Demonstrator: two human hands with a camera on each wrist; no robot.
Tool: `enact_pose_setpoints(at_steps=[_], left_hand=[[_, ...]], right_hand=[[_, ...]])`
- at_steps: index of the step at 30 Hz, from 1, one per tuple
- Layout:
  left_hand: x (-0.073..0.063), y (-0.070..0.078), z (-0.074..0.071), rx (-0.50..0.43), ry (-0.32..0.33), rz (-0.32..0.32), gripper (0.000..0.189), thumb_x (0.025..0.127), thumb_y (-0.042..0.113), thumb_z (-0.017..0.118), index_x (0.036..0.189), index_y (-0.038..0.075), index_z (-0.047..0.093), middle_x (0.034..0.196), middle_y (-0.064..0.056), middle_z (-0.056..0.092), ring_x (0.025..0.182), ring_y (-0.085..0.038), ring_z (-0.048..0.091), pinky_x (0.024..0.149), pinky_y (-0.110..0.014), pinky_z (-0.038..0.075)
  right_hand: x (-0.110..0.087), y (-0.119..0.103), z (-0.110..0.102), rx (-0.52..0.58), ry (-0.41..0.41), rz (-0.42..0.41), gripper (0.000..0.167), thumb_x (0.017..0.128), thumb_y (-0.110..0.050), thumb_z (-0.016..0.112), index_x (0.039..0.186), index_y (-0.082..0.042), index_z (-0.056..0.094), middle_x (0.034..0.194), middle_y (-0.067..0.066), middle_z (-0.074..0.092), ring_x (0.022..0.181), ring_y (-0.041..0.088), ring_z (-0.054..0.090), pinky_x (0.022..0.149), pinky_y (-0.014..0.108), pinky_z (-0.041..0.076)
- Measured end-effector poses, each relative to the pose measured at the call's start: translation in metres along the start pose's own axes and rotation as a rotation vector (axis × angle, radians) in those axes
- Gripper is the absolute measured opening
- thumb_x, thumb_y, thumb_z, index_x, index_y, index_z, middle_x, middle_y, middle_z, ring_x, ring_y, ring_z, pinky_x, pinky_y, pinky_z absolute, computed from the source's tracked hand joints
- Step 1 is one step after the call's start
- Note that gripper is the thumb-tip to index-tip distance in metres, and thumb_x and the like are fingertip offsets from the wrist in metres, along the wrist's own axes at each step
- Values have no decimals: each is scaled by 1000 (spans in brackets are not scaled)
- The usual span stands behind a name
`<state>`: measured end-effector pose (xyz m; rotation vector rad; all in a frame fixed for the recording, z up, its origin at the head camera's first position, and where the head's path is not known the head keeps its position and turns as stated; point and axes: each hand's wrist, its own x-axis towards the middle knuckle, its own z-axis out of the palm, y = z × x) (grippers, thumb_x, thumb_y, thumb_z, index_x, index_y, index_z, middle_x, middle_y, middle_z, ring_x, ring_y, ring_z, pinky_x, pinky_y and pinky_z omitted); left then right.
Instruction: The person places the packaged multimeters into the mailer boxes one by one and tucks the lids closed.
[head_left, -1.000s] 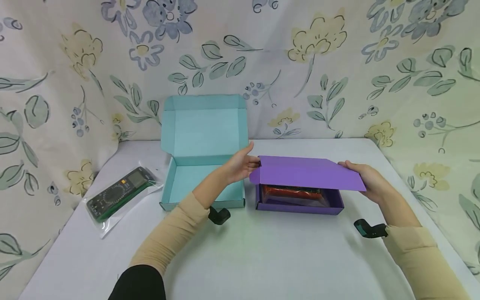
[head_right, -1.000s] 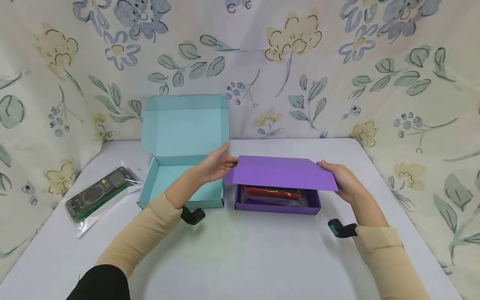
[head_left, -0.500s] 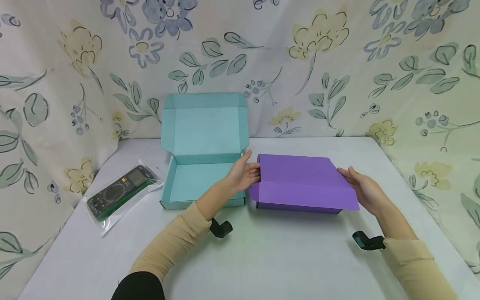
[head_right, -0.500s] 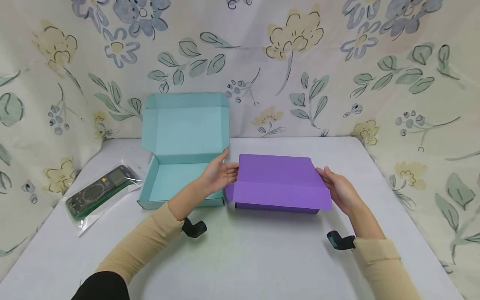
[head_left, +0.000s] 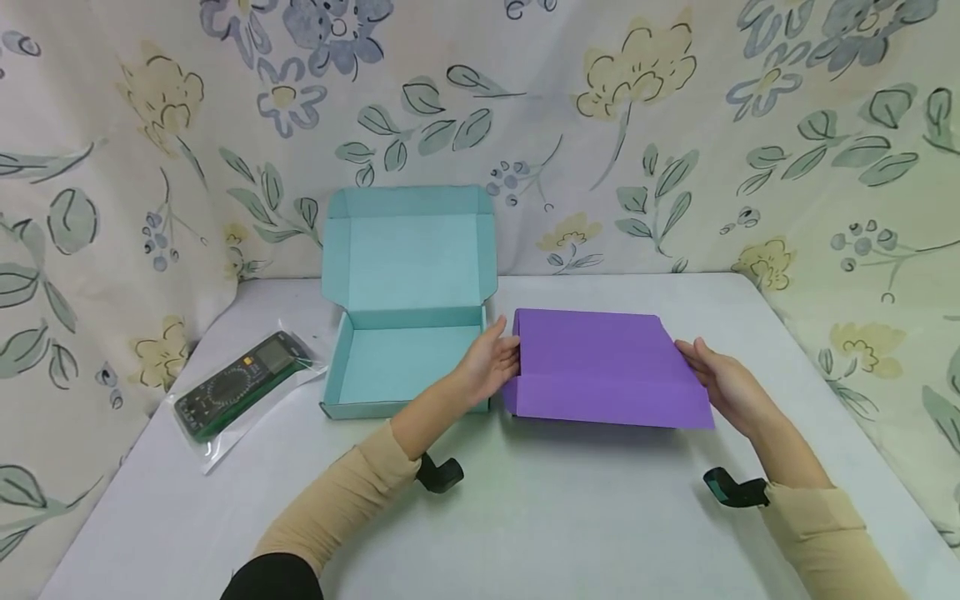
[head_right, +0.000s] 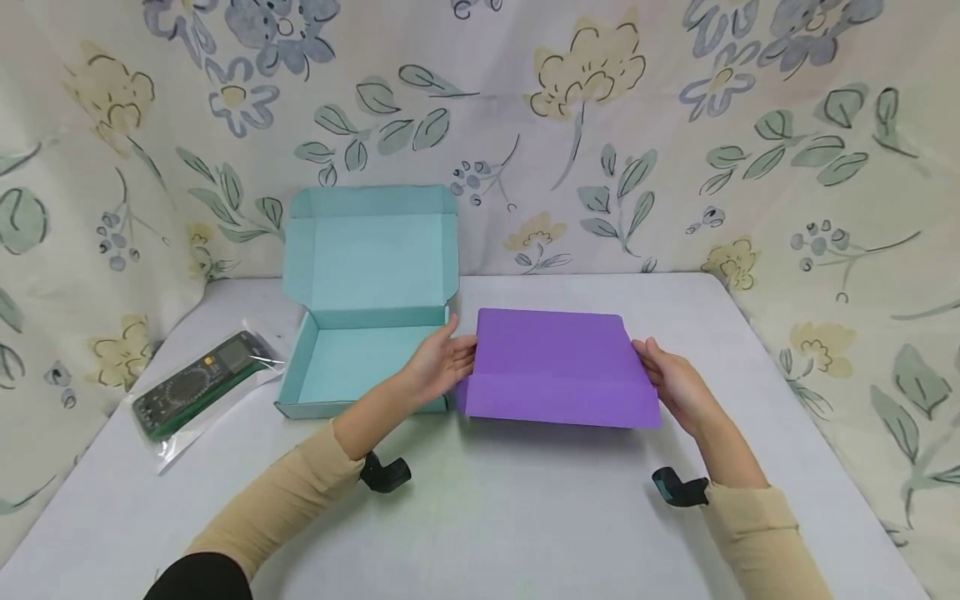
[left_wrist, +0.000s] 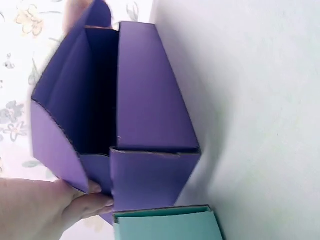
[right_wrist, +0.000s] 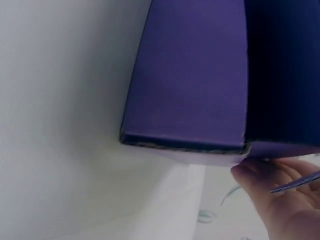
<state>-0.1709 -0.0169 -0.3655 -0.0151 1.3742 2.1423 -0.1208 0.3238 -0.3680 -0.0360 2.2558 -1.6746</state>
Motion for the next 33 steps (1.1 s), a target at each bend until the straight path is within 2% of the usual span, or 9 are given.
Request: enact_pose_setpoints(at_steps=[3,5,11,14,19,23,27,31,33], left_hand=[[-4,0,1,22,0,-3,71,106,41,24,149,-14,8,158,-29,3,147,-38,4,120,-40,10],[-4,2,5,38,1,7,71,106,40,25,149,-13,6,158,-29,2,147,-38,3,120,-41,9],[7,5,8,74,16,46,70,106,40,25,150,-12,7,159,-26,2,147,-36,3,120,-39,8],[10,4,6,88,36,32,70,106,40,26,150,-12,11,159,-26,5,147,-34,5,120,-38,9],[4,1,2,224,19,-9,66,107,38,26,150,-10,13,159,-23,8,148,-32,5,120,-39,9],[-3,0,1,373,-25,-20,62,108,36,24,153,-4,12,161,-17,9,148,-29,6,120,-40,8],[-9,-3,2,509,-8,-65,61,107,37,28,153,-1,18,160,-16,15,147,-31,13,120,-43,10],[-12,-7,1,547,-16,-84,62,107,34,31,150,-8,21,158,-21,17,146,-34,16,118,-44,17],[-15,-8,0,556,-22,-88,62,107,34,32,150,-9,20,158,-22,15,146,-34,15,118,-43,20]], right_hand=[[2,-2,6,2,14,21,81,102,-56,16,151,7,1,157,28,-3,143,46,1,116,51,16],[4,-4,9,9,33,35,79,102,-55,17,151,5,1,158,26,-5,143,44,-1,115,55,12],[14,-7,11,55,83,61,75,103,-54,18,152,-1,-2,158,21,-9,144,40,-6,116,56,6],[15,-6,11,81,69,58,76,103,-52,18,151,2,-5,157,23,-12,143,40,-9,115,56,2],[9,-4,10,82,30,32,77,105,-48,18,147,10,-9,154,27,-16,141,42,-12,115,56,-2],[4,-4,13,79,36,34,76,105,-46,20,147,12,-8,154,29,-14,141,43,-10,114,55,1],[-6,-2,18,59,45,94,76,106,-43,22,145,16,-7,152,34,-11,141,46,-5,114,57,6],[-15,3,20,11,33,188,75,107,-40,20,142,21,-6,149,42,-3,139,51,7,112,56,15],[-17,5,20,-11,27,213,74,107,-39,18,142,23,-3,148,43,4,138,50,16,111,52,25]])
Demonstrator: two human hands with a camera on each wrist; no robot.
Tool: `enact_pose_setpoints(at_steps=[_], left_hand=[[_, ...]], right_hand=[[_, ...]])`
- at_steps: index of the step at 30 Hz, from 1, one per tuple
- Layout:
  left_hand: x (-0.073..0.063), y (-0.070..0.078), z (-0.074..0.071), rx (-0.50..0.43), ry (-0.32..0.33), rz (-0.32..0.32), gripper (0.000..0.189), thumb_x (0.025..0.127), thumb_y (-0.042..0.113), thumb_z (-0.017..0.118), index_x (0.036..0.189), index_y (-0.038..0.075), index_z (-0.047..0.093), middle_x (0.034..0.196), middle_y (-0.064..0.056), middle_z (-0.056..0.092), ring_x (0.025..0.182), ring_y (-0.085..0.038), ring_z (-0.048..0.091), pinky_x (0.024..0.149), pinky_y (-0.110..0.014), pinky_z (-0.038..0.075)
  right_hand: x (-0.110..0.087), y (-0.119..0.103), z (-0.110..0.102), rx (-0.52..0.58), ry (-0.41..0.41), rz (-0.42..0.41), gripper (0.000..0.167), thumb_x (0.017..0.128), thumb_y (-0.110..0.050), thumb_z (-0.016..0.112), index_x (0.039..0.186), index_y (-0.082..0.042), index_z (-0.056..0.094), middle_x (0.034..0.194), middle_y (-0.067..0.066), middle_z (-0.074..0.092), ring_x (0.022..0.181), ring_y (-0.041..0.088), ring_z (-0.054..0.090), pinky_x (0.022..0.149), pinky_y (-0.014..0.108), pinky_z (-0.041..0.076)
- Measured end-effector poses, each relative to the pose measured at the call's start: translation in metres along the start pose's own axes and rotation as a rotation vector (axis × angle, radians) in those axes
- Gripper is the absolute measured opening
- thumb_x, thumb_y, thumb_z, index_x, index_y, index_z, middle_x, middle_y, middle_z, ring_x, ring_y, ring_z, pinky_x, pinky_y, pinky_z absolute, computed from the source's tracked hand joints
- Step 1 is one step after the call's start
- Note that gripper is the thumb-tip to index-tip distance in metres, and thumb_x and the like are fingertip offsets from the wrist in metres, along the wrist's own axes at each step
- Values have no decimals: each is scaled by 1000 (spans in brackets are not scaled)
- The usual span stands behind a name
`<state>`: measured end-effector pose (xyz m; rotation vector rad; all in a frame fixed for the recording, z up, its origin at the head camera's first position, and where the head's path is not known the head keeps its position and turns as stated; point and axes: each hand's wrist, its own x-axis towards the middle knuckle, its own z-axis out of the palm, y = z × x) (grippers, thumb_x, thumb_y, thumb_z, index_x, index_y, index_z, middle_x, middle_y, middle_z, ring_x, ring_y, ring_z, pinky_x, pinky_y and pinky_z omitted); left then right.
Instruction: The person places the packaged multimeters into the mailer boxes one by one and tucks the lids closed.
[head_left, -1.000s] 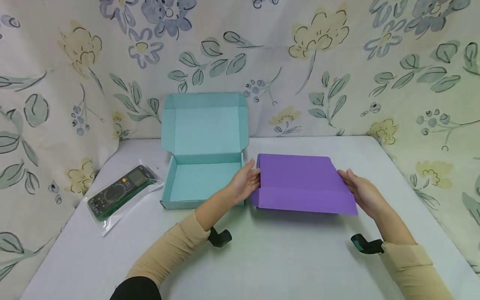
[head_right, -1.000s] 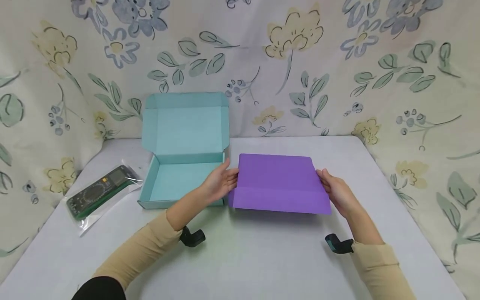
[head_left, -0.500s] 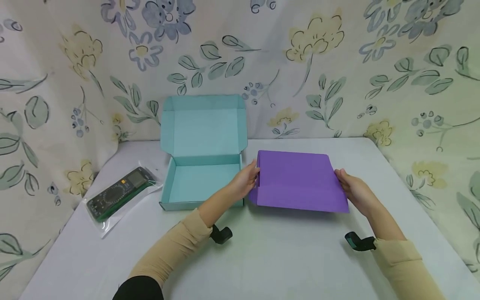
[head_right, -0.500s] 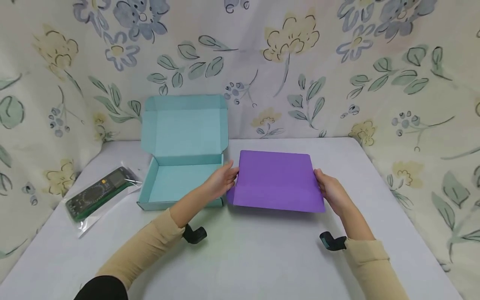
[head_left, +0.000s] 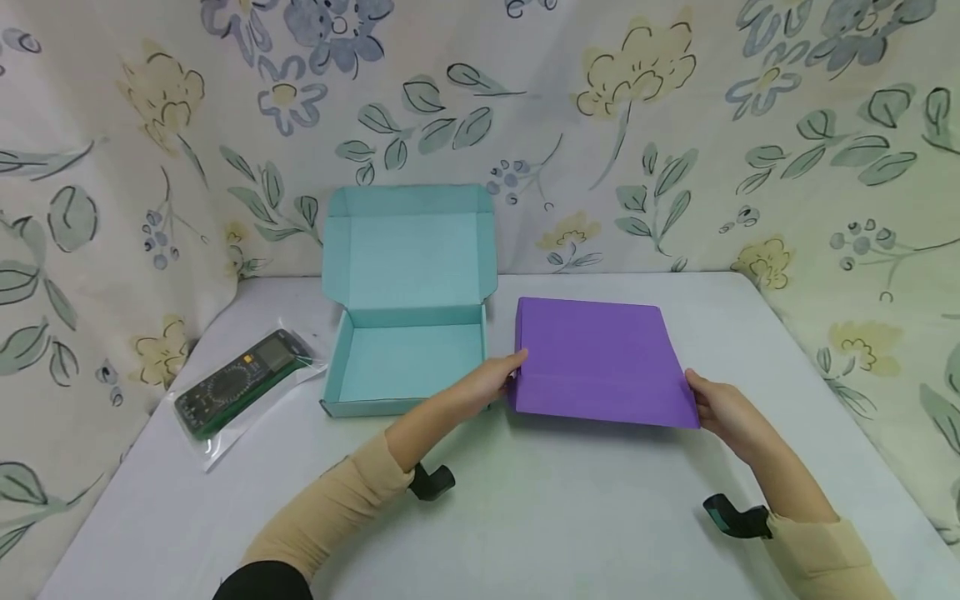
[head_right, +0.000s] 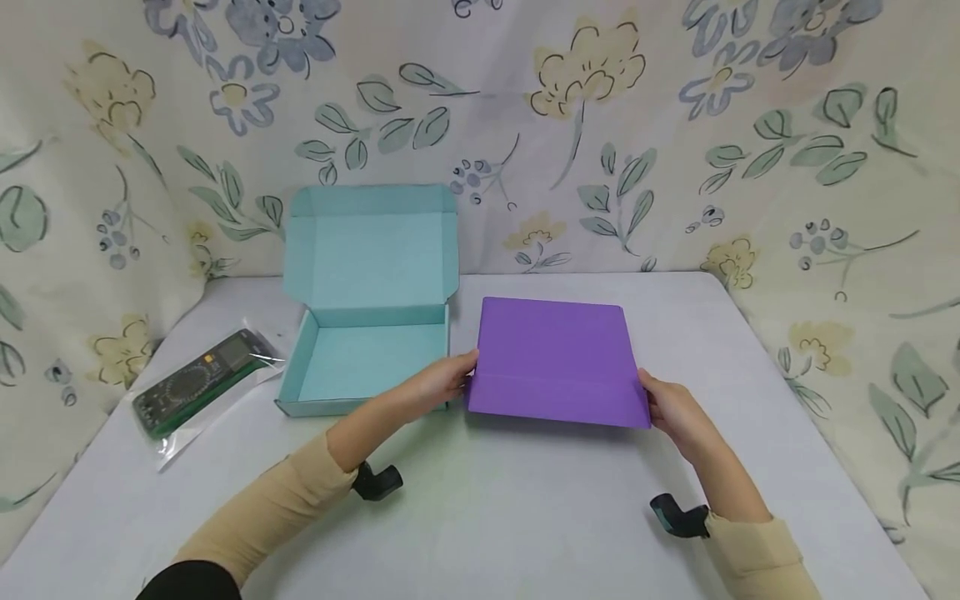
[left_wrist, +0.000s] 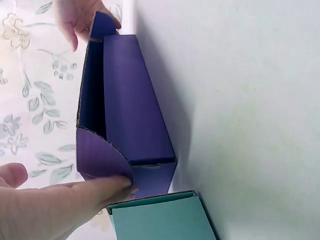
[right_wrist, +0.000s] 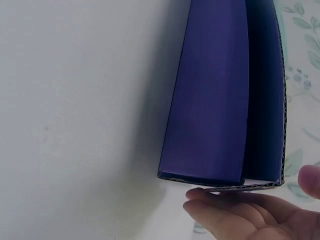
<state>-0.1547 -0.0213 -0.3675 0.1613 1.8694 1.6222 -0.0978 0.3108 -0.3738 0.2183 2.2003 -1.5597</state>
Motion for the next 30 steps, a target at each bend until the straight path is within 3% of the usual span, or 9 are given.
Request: enact_pose_setpoints(at_steps=[2,5,8,12,25,28,30], left_hand=[[-2,-2,0,9,-4,2,63,107,35,31,150,-9,19,158,-22,15,146,-34,16,117,-44,21],[-6,-2,-1,24,-14,-3,64,106,36,31,151,-7,18,159,-20,14,146,-33,14,118,-44,19],[-10,-4,-2,12,-44,8,63,106,36,29,152,-6,16,160,-20,13,146,-33,12,118,-46,15],[-15,-5,-3,8,-71,5,63,106,36,28,153,-5,14,160,-18,12,147,-33,10,119,-47,12],[-19,-8,-2,-8,-97,42,64,107,38,25,153,-4,12,160,-20,10,147,-33,8,119,-47,12],[-18,-10,-2,-17,-86,47,62,107,36,25,153,-5,13,160,-19,10,147,-33,8,119,-47,12],[-16,-12,-1,-2,-73,37,63,107,36,27,153,-5,14,161,-18,10,148,-31,6,119,-46,11]], right_hand=[[-2,3,-1,-22,10,6,72,107,-37,18,141,25,2,148,44,12,135,44,34,107,43,38],[-3,6,-2,-36,25,-4,70,108,-34,20,140,27,9,146,44,21,118,22,55,95,28,50],[-5,7,-1,-34,25,-17,66,108,-30,22,139,28,12,145,44,23,105,5,55,87,20,52],[-9,8,0,-33,15,-39,61,108,-24,21,138,29,13,144,45,23,104,2,55,87,19,51],[-14,8,5,-61,13,-85,52,107,-13,22,141,25,11,146,43,18,122,16,48,87,16,49],[-14,9,6,-62,18,-83,53,107,-14,25,142,23,10,147,43,17,129,29,43,90,17,49],[-14,10,5,-65,13,-77,54,107,-14,26,142,23,9,147,43,16,134,41,33,96,24,48]])
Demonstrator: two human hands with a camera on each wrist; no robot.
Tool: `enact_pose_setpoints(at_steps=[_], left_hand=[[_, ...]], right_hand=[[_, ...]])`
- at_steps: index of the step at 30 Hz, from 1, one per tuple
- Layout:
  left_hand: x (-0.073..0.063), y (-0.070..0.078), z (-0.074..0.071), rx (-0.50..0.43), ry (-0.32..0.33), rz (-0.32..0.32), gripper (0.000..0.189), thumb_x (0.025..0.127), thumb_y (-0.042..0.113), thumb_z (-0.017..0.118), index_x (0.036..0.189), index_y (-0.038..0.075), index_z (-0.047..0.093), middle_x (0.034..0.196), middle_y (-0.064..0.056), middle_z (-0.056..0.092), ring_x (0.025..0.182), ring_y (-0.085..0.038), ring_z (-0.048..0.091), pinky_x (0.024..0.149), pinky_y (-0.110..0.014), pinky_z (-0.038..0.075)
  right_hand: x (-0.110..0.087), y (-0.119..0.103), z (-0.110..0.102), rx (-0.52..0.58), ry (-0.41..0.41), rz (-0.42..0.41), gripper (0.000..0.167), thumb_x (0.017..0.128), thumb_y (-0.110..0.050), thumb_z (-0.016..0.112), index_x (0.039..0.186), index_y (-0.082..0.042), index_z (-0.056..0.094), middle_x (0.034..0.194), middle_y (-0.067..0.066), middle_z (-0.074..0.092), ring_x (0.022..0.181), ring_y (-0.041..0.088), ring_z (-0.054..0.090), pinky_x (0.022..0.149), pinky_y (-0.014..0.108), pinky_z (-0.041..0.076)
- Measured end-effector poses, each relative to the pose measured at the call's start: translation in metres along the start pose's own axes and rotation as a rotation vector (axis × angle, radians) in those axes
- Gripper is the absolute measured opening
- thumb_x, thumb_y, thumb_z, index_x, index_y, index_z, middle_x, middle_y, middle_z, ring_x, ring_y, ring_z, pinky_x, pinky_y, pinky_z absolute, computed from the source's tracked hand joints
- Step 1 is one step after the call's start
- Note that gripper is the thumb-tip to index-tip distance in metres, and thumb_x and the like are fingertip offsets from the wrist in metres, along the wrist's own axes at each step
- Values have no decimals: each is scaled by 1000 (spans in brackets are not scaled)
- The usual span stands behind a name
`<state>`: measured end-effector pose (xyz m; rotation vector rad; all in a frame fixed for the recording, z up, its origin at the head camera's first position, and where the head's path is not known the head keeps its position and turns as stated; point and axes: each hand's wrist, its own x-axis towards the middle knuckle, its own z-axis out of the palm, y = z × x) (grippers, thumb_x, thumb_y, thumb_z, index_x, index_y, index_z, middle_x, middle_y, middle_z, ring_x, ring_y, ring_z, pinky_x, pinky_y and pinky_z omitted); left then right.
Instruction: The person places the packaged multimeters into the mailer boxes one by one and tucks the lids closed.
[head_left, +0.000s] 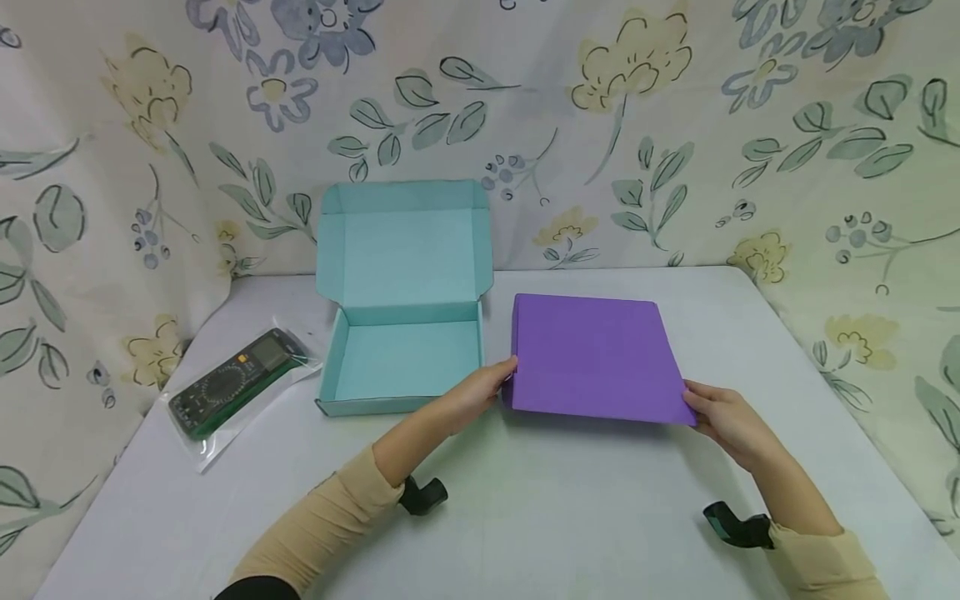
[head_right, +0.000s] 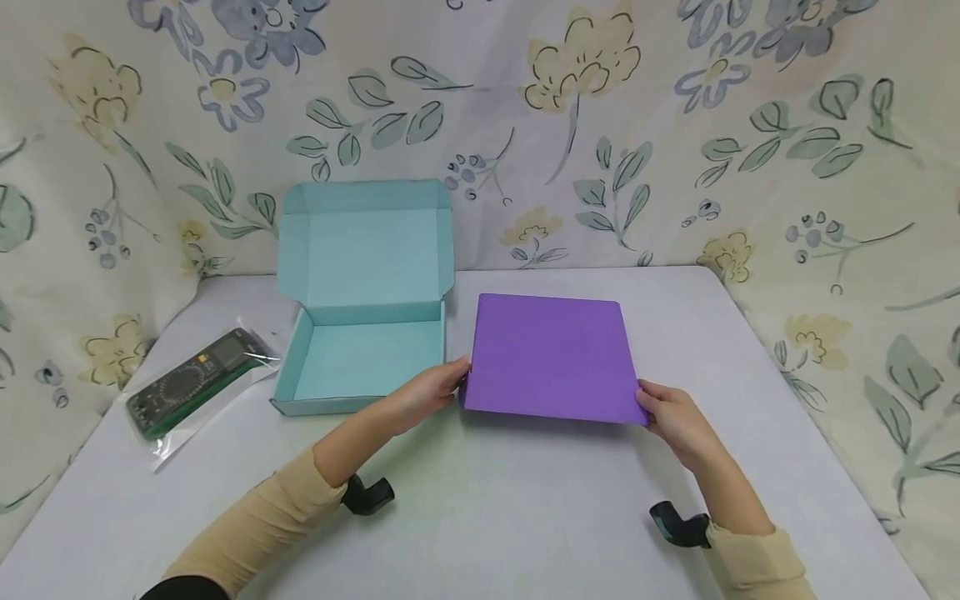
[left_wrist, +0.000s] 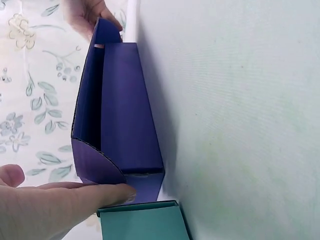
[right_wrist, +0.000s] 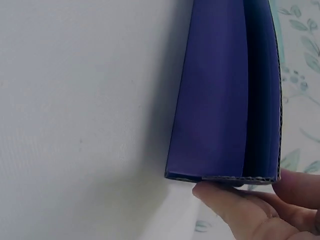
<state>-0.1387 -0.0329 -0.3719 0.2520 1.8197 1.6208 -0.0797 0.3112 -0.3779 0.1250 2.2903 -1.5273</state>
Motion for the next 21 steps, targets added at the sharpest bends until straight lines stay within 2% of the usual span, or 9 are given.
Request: enact_pose_setpoints(at_steps=[3,4,7,10,16,21], left_hand=[[1,-1,2,61,20,-35,64,106,39,29,153,-3,18,161,-15,12,148,-30,5,119,-48,8],[1,-1,3,88,26,-51,65,105,41,30,153,-2,18,161,-14,12,148,-30,5,119,-49,7],[-1,1,5,157,31,-85,68,104,44,32,153,-2,19,161,-14,14,148,-30,7,119,-50,8],[-2,3,5,175,29,-90,68,104,42,34,152,-5,20,159,-17,18,146,-32,14,118,-48,15],[5,8,3,82,-4,-88,60,105,24,40,147,-14,23,156,-23,22,144,-35,20,117,-46,23],[7,1,5,145,-4,-55,59,98,4,47,148,-13,21,157,-21,20,146,-32,15,118,-46,17]], right_hand=[[0,2,-1,-5,-10,9,55,107,-15,27,143,23,9,147,43,15,135,49,23,102,37,43],[0,2,-1,-9,-10,11,55,107,-16,27,143,23,10,147,43,16,135,48,27,102,38,44],[1,4,-2,-5,-2,15,55,107,-16,26,142,23,11,146,43,18,132,41,36,98,32,47],[2,4,-1,1,3,11,53,108,-15,25,142,24,12,145,43,20,127,28,45,92,24,51],[4,2,0,12,-3,10,52,107,-13,22,141,25,11,145,44,20,126,27,45,91,22,51],[3,3,0,21,11,15,52,107,-13,23,141,24,11,145,44,19,119,15,50,90,21,51]])
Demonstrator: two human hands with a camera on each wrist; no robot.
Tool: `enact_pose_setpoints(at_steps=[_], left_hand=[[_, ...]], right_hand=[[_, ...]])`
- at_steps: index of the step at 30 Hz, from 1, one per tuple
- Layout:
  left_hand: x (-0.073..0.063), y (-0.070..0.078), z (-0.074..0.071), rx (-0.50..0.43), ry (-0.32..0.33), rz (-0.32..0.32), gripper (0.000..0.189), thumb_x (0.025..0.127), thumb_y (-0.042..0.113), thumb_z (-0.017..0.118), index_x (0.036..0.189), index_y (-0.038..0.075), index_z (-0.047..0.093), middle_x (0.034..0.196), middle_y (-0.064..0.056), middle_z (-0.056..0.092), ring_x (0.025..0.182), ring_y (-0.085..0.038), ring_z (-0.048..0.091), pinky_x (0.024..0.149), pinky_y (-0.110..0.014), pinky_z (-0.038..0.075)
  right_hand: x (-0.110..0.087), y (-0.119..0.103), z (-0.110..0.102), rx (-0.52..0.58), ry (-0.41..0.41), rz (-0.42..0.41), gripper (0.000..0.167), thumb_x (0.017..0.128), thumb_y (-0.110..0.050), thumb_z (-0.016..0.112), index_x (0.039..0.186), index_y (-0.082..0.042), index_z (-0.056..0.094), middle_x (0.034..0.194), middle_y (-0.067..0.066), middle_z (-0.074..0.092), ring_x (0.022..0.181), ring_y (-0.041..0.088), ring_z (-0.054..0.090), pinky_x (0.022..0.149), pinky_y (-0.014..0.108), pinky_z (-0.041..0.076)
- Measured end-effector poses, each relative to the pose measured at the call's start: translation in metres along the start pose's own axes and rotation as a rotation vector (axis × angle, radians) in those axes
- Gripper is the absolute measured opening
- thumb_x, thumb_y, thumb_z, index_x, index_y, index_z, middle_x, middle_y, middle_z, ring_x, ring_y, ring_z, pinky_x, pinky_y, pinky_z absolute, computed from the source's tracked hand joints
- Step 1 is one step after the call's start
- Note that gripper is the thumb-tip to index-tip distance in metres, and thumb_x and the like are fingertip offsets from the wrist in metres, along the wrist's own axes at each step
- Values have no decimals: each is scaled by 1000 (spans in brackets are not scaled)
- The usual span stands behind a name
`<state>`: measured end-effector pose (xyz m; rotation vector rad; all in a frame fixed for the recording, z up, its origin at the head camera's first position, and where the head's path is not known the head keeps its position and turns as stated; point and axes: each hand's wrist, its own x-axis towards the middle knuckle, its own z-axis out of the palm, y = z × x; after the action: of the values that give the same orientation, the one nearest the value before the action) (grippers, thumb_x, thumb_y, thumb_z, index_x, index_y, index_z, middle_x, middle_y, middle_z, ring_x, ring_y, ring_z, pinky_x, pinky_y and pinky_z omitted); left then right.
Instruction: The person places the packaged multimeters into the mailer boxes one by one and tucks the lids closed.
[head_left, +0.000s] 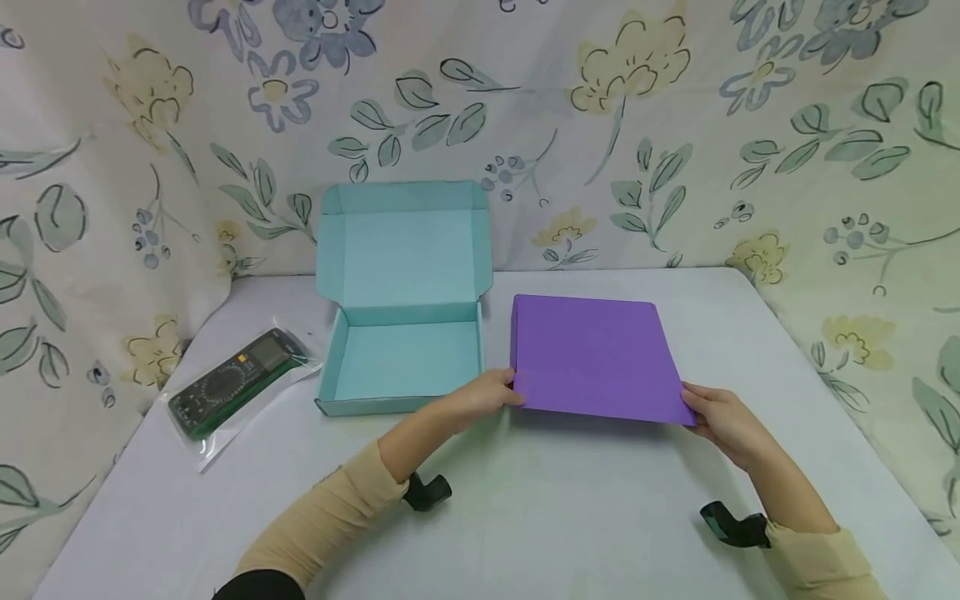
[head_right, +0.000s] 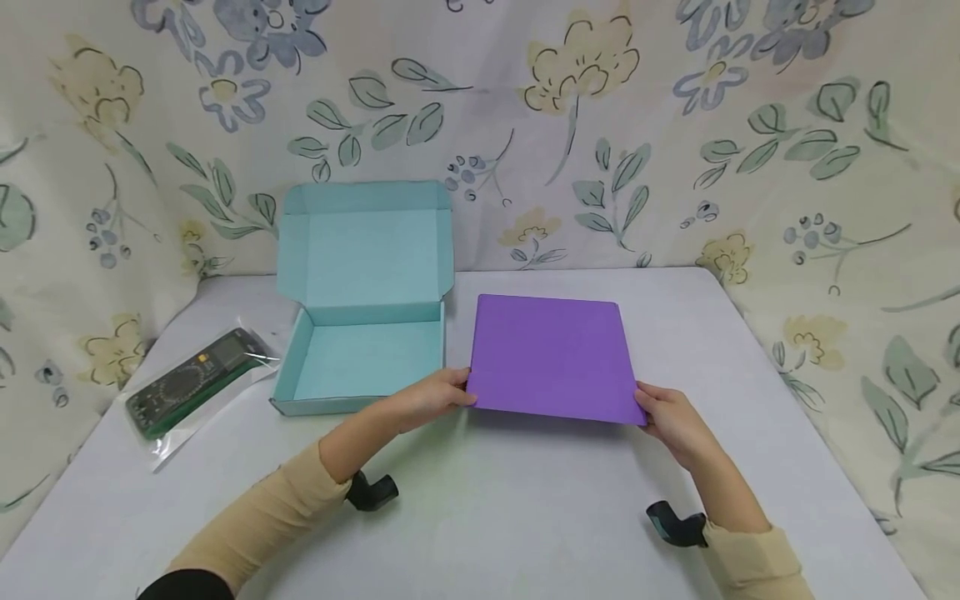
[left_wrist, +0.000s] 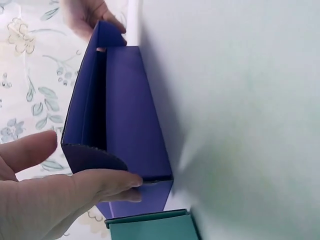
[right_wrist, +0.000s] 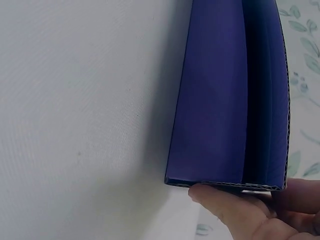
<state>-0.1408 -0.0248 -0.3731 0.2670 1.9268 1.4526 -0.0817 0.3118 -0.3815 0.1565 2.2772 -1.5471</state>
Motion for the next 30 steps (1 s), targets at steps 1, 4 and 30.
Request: enact_pose_setpoints(at_steps=[1,4,30], left_hand=[[-1,-2,1,13,3,12,61,98,2,48,149,-11,18,158,-21,18,146,-32,13,118,-46,15],[-2,-9,5,20,16,56,64,98,-1,46,151,-9,10,159,-21,12,146,-32,10,119,-45,12],[4,-20,14,73,220,108,80,85,-13,58,153,-4,17,158,-20,19,144,-35,20,117,-43,20]], right_hand=[[0,0,0,3,1,-2,52,107,-14,23,141,24,11,146,44,19,119,15,51,90,21,51],[-1,2,-1,9,10,0,53,107,-15,25,142,23,12,146,42,19,118,12,51,90,20,51],[3,9,-14,-70,-12,-75,61,106,-22,41,146,18,17,149,37,21,129,17,43,93,18,48]])
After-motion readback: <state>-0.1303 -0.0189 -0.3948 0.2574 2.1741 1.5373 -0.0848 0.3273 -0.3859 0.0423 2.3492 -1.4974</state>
